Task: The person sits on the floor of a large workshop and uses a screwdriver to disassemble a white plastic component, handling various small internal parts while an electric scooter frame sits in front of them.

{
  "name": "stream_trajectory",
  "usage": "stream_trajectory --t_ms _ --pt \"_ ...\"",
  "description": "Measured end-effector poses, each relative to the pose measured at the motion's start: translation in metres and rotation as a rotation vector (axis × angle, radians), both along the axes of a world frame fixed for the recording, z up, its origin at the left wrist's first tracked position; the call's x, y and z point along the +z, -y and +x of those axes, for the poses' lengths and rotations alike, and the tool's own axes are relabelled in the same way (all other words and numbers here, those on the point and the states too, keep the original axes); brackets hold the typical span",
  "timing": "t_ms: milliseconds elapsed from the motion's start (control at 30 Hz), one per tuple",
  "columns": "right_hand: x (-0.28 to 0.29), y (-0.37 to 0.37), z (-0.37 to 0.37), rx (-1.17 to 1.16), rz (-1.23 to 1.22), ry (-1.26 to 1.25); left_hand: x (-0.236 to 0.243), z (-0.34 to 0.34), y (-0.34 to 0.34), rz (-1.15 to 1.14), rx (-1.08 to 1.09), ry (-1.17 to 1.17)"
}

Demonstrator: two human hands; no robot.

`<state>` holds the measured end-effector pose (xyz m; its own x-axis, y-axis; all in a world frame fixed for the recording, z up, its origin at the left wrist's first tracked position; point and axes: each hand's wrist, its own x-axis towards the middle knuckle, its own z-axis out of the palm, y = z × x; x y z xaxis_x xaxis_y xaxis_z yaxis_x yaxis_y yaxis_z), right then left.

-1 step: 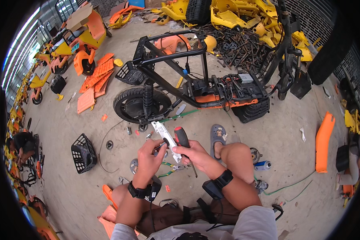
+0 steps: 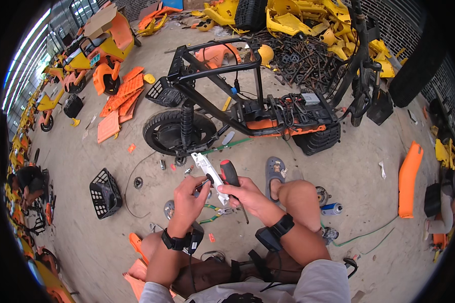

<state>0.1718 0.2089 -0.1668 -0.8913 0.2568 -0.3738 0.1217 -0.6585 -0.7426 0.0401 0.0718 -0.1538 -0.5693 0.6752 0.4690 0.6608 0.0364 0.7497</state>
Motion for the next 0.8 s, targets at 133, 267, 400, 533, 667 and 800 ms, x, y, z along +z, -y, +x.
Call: stream_trajectory --t_ms 133,267,400,533,667,800 --pt "-0.002 0.003 -0.002 -0.023 0.080 -0.003 -0.003 -0.001 0.000 -0.011 0.027 -0.093" --pt "-0.004 0.003 0.000 -0.041 0.214 0.015 -0.007 -0.001 0.000 -0.007 0.058 -0.085" --pt "-0.005 0.004 0.002 -0.054 0.212 0.020 -0.004 -0.004 0.000 0.074 0.040 -0.117" --pt "-0.005 0.005 0.001 -0.099 0.114 -0.052 0.002 -0.009 0.003 0.020 -0.007 -0.040" --pt "0.003 0.003 -0.004 -0.168 0.059 -0.127 0.000 -0.023 0.012 0.030 -0.201 0.552" --pt "0.009 0.004 -0.001 -0.181 0.053 -0.211 -0.010 -0.032 0.023 0.196 -0.442 1.116"
